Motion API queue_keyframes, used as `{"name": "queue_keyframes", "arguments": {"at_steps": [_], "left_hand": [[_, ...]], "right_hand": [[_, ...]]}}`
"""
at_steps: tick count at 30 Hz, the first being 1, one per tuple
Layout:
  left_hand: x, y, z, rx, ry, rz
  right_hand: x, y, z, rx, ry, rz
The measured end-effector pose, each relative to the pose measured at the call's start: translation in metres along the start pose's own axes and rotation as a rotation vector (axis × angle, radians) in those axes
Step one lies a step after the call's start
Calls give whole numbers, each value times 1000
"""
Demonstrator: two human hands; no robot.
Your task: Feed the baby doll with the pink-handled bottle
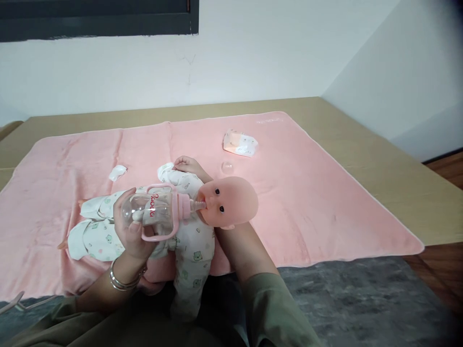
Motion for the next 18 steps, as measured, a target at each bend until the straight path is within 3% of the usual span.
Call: {"name": "queue_keyframes", "arguments": {"at_steps": [7,18], "left_hand": [[-1,0,0,-34,-29,-4],[0,-1,-1,-18,-36,-1]], "right_hand": [[16,-4,-18,-1,-77,-14],[12,-1,-21,1,-121,-26]]}}
Point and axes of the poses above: each hand's wrist, its own x-axis towards the middle knuckle, its own z-axis out of the palm, y = z × x, the point moved 1 cm from there along x, towards the middle knuckle, and after that the axes turned 6 degrees about -z, right-handed, at the moved point
